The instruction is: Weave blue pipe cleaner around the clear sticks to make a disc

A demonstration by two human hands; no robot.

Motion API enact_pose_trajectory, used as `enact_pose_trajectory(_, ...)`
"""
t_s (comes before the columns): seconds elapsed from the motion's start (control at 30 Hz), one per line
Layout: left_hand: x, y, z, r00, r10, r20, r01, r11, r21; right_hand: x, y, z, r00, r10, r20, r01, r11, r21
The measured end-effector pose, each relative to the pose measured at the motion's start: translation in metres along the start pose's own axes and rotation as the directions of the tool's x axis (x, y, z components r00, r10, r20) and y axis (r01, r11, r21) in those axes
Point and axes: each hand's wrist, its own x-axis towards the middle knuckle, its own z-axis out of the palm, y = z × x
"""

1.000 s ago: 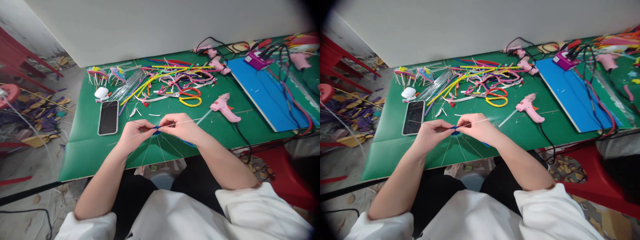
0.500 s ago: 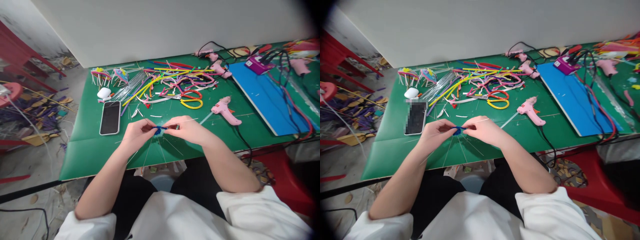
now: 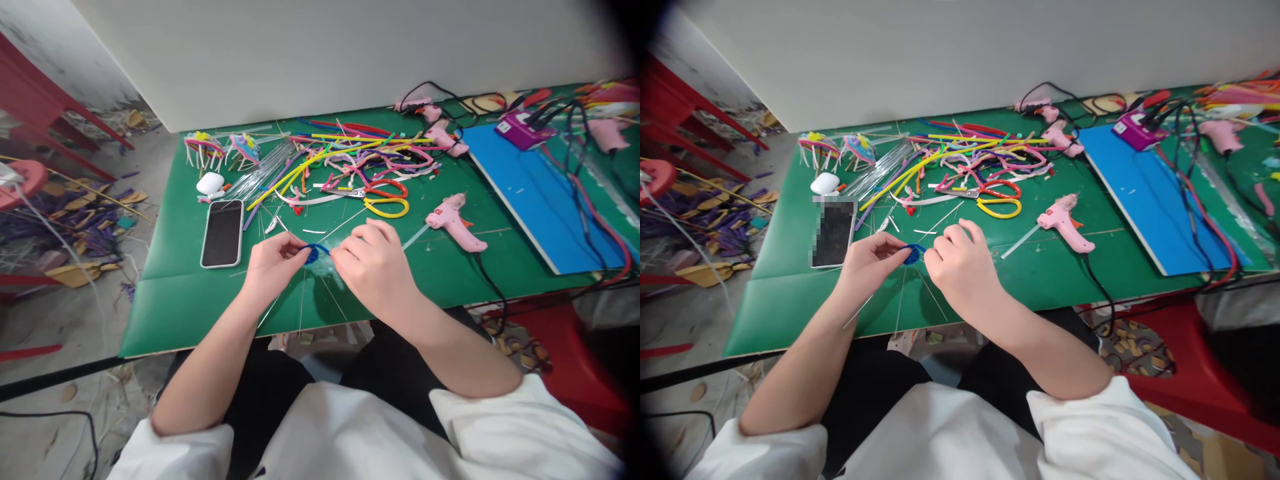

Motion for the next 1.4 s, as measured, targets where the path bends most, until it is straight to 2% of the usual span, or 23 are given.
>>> enact_pose_trajectory(0.2, -0.002, 0.001, 0.001, 1.000, 0.004, 0.018, -0.005, 1.000, 0.023, 0.001, -0.007, 0.002, 0.997, -0.078, -0.012, 0.078, 0.996, 0.045)
enact_pose_trajectory(0.37, -0.008, 0.007, 0.008, 0.998, 0.034, 0.062, -0.044, 0.986, 0.162, 0.003, -0.008, 0.005, 0.990, -0.134, -0.051, 0.139, 0.983, 0.119)
enact_pose_trajectory(0.57, -0.016, 0.017, 0.009, 0.969, 0.106, 0.222, -0.187, 0.904, 0.384, 0.004, 0.004, 0.001, 0.994, -0.110, -0.002, 0.108, 0.977, 0.185)
enact_pose_trajectory(0.63, -0.019, 0.020, 0.008, 0.952, 0.133, 0.277, -0.243, 0.878, 0.412, 0.006, 0.010, -0.005, 0.995, -0.079, 0.056, 0.066, 0.975, 0.211)
enact_pose_trajectory(0.7, -0.023, 0.023, 0.005, 0.923, 0.162, 0.348, -0.306, 0.857, 0.413, 0.006, 0.017, -0.016, 0.980, -0.058, 0.190, 0.009, 0.969, 0.247)
enact_pose_trajectory(0.8, -0.028, 0.032, 0.000, 0.849, 0.191, 0.493, -0.398, 0.845, 0.358, 0.005, 0.031, -0.034, 0.899, -0.085, 0.429, -0.093, 0.921, 0.377)
enact_pose_trajectory(0.87, -0.030, 0.039, -0.004, 0.780, 0.198, 0.593, -0.436, 0.852, 0.289, 0.005, 0.041, -0.044, 0.829, -0.186, 0.527, -0.162, 0.823, 0.545)
enact_pose_trajectory(0.93, -0.031, 0.044, -0.008, 0.711, 0.206, 0.672, -0.443, 0.873, 0.202, 0.005, 0.049, -0.047, 0.767, -0.315, 0.559, -0.232, 0.676, 0.699)
enact_pose_trajectory(1.0, -0.031, 0.047, -0.011, 0.671, 0.210, 0.711, -0.395, 0.913, 0.104, 0.006, 0.053, -0.044, 0.741, -0.363, 0.565, -0.306, 0.566, 0.766)
enact_pose_trajectory(1.03, -0.031, 0.047, -0.012, 0.673, 0.209, 0.710, -0.351, 0.935, 0.058, 0.007, 0.054, -0.040, 0.745, -0.349, 0.569, -0.339, 0.536, 0.773)
enact_pose_trajectory(1.07, -0.030, 0.047, -0.013, 0.693, 0.206, 0.691, -0.301, 0.954, 0.018, 0.009, 0.053, -0.037, 0.754, -0.320, 0.573, -0.366, 0.519, 0.772)
enact_pose_trajectory(1.13, -0.030, 0.046, -0.014, 0.790, 0.190, 0.582, -0.200, 0.979, -0.048, 0.011, 0.052, -0.031, 0.780, -0.246, 0.575, -0.401, 0.508, 0.762)
enact_pose_trajectory(1.2, -0.029, 0.044, -0.013, 0.899, 0.151, 0.411, -0.112, 0.987, -0.117, 0.012, 0.051, -0.029, 0.810, -0.178, 0.559, -0.407, 0.516, 0.754)
enact_pose_trajectory(1.23, -0.028, 0.042, -0.013, 0.938, 0.126, 0.322, -0.080, 0.985, -0.153, 0.012, 0.051, -0.030, 0.825, -0.145, 0.547, -0.403, 0.529, 0.747)
enact_pose_trajectory(1.3, -0.026, 0.039, -0.011, 0.977, 0.090, 0.192, -0.048, 0.976, -0.212, 0.012, 0.051, -0.033, 0.848, -0.098, 0.520, -0.385, 0.560, 0.734)
enact_pose_trajectory(1.4, -0.023, 0.036, -0.007, 0.993, 0.062, 0.096, -0.037, 0.969, -0.246, 0.011, 0.050, -0.037, 0.869, -0.071, 0.490, -0.353, 0.606, 0.713)
